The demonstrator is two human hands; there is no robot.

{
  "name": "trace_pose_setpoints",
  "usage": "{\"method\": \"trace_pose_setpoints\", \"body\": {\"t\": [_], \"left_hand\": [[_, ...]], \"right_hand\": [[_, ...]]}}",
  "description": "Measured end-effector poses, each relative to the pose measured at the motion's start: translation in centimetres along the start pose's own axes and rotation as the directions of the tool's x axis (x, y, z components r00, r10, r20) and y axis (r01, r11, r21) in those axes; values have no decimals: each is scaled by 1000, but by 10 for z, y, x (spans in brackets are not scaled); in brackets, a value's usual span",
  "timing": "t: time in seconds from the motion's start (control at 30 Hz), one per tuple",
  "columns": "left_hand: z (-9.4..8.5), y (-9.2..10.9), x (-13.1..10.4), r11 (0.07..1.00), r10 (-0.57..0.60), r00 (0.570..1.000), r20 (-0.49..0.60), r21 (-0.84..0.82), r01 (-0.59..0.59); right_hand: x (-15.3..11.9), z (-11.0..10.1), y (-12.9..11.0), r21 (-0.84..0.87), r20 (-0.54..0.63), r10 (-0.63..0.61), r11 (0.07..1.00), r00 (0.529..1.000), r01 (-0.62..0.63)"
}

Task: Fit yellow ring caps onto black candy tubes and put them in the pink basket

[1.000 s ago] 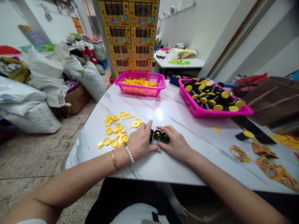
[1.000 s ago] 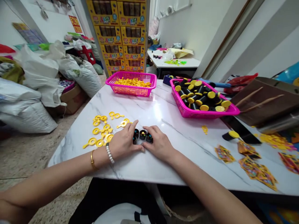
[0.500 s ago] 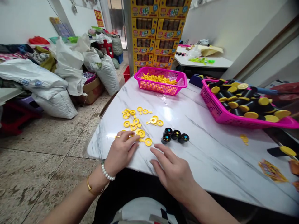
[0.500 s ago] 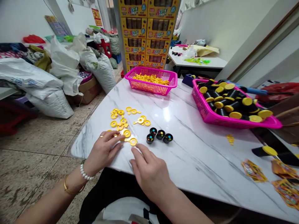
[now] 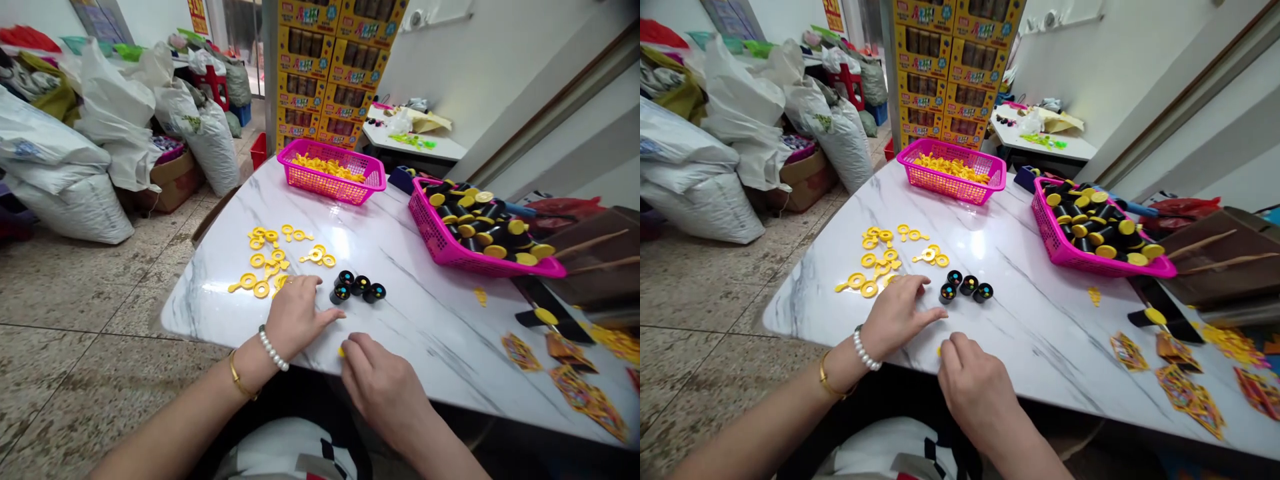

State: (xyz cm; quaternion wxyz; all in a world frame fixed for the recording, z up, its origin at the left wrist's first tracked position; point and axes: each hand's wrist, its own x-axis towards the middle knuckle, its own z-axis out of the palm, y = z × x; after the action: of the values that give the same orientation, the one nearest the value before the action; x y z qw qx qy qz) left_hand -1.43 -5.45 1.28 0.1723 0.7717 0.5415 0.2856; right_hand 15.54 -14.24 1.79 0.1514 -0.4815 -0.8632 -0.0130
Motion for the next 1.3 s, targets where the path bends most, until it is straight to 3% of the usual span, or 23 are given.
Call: {"method": "trace_pose_setpoints", "body": {"t": [0.13, 0.23, 0.3, 0.37, 0.43, 0.5, 0.57, 0.63, 0.73, 0.8, 0.97, 1.13, 1.3], "left_hand": [[15, 15, 17, 997, -40, 998, 44, 72, 37], [9, 18, 13, 995, 14, 997, 81, 93, -21], [1, 17, 0, 995, 35, 995, 90, 86, -43], [-6, 14, -19, 998, 32, 995, 95, 59, -38], [-12, 10, -38, 1000, 23, 995, 98, 9, -24], [-14, 6, -51, 999, 19, 996, 86, -48, -15], [-12, 3, -58, 996, 15, 998, 64, -87, -10], [-10, 2, -60, 995, 14, 999, 41, -103, -10], [-7, 1, -60, 994, 28, 999, 29, -107, -24], [-6, 0, -60, 994, 42, 999, 28, -103, -39], [-6, -3, -60, 997, 49, 998, 35, -60, -47], [-7, -2, -58, 998, 50, 995, 80, -35, -48], [-14, 1, -63, 983, -11, 995, 95, -183, 28]], "right_hand": [[-19, -10, 24, 353, -63, 258, 909, 964, -221], [-26, -9, 33, 455, -76, 399, 829, 914, -325], [-30, -7, 36, 529, -26, 454, 762, 890, -373], [-32, -8, 35, 644, 83, 495, 636, 865, -425], [-28, -12, 30, 766, 214, 511, 441, 832, -468], [-16, -17, 22, 843, 315, 498, 246, 808, -479], [2, -17, 13, 873, 360, 478, 131, 801, -470], [21, -11, 6, 882, 337, 484, 137, 807, -450], [41, 3, -1, 871, 266, 501, 240, 823, -428], [48, 11, -2, 852, 281, 498, 263, 820, -452], [52, 17, -9, 833, 287, 549, 262, 785, -488], [53, 15, -12, 820, 216, 556, 343, 802, -458], [47, 13, -15, 809, 280, 518, 327, 808, -489]]}}
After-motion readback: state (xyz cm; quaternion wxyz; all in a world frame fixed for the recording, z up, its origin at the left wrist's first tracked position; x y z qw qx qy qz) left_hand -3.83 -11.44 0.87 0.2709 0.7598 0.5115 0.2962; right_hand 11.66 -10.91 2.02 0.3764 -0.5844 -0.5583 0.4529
